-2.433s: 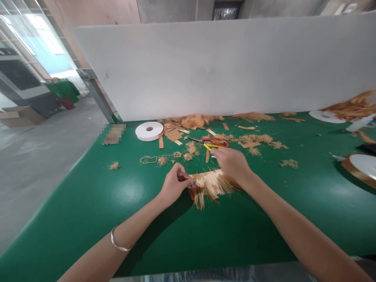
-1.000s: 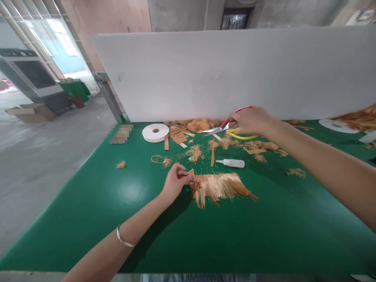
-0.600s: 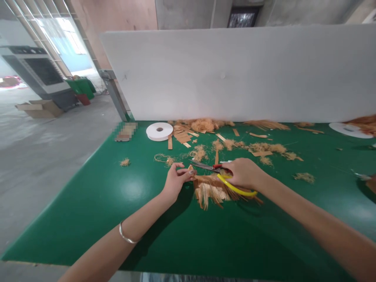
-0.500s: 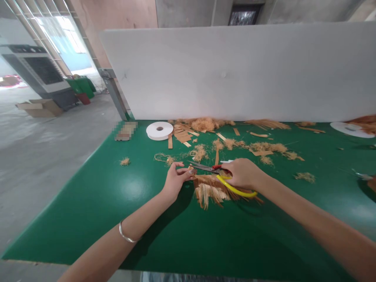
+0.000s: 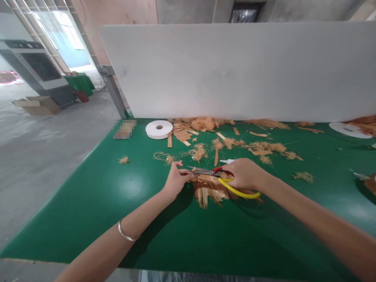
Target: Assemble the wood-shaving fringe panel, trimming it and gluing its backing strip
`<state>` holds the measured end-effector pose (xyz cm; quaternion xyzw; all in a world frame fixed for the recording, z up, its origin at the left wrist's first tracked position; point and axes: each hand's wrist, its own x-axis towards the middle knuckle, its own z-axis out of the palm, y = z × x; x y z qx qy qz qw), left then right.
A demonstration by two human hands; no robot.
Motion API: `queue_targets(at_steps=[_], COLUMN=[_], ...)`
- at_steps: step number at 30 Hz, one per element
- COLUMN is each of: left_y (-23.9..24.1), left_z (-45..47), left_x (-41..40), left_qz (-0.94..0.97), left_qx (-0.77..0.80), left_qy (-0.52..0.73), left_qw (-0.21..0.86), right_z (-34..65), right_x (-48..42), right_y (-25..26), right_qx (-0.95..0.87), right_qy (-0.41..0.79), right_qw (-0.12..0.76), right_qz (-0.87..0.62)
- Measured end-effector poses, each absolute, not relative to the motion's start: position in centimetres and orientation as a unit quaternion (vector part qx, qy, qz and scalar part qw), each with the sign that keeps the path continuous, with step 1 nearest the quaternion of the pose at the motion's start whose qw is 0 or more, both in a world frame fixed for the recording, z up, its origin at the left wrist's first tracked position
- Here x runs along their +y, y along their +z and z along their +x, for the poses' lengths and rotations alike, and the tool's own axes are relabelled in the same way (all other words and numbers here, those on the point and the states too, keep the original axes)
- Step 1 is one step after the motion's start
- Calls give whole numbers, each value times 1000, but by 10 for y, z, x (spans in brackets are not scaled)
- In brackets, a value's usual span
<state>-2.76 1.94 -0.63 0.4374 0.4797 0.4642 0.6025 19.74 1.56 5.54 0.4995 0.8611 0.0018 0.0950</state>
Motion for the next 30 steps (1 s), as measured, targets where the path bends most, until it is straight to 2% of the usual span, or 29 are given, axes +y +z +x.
queue_targets(at_steps=[23, 30], left_y=[-6, -6], left_z=[-29, -29], left_x=[18, 18], left_qz=[439, 452], left_qx=[461, 458], left_qy=[459, 448], left_qw=[619, 621], right_z=[207, 202], right_x=[18, 55], right_y=[52, 46], right_qx=[886, 764], right_qy=[-24, -46], right_qw=[71, 42], right_qz=[458, 642])
